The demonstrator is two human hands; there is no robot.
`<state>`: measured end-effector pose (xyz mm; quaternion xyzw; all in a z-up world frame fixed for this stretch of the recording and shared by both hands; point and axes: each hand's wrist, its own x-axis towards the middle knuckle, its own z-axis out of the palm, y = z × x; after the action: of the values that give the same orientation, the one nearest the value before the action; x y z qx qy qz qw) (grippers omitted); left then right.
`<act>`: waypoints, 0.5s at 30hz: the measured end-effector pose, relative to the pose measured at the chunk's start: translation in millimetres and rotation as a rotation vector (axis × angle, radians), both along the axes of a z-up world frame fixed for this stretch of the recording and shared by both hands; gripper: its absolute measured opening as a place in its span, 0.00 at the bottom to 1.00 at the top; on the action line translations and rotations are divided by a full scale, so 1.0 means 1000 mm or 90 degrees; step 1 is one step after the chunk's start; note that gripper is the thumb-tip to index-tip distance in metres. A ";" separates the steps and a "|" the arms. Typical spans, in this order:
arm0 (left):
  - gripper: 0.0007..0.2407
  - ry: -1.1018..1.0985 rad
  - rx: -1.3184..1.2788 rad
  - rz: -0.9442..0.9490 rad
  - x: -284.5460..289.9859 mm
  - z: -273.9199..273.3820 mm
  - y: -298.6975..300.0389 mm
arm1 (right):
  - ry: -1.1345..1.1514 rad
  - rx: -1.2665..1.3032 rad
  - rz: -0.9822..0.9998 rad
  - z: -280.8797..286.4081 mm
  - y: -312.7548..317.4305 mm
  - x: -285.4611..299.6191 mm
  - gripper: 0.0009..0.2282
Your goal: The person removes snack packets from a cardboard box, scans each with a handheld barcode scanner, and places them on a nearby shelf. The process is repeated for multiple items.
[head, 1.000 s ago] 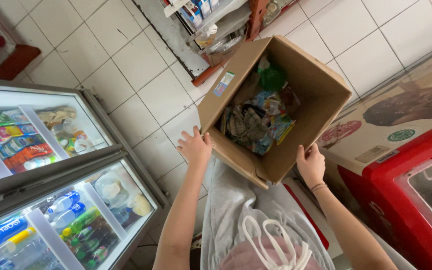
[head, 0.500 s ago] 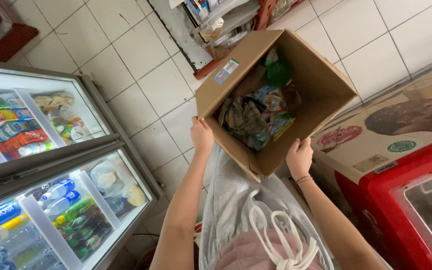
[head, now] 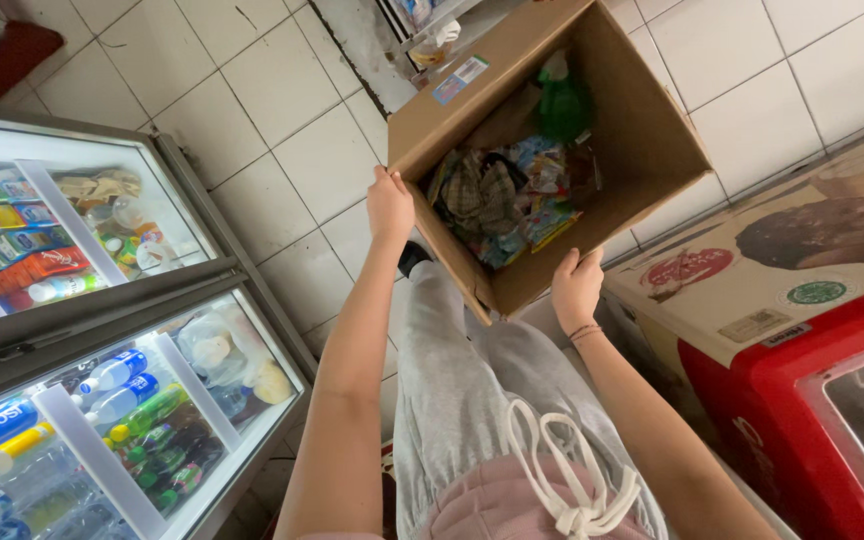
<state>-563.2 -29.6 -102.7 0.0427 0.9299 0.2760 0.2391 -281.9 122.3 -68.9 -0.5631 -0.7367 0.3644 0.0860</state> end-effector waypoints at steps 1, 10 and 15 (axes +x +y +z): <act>0.10 -0.010 -0.003 -0.002 -0.005 0.000 -0.002 | -0.018 -0.012 -0.008 -0.001 -0.007 -0.001 0.15; 0.11 -0.002 -0.045 -0.074 -0.038 -0.006 -0.016 | -0.074 -0.038 -0.055 -0.005 -0.045 -0.015 0.13; 0.12 -0.011 -0.024 -0.100 -0.036 -0.010 -0.023 | -0.101 -0.052 -0.058 0.009 -0.041 -0.006 0.13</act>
<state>-598.8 -52.8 -112.5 0.1088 0.9266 0.2394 0.2687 -287.9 81.7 -60.1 -0.6260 -0.6994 0.3442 0.0210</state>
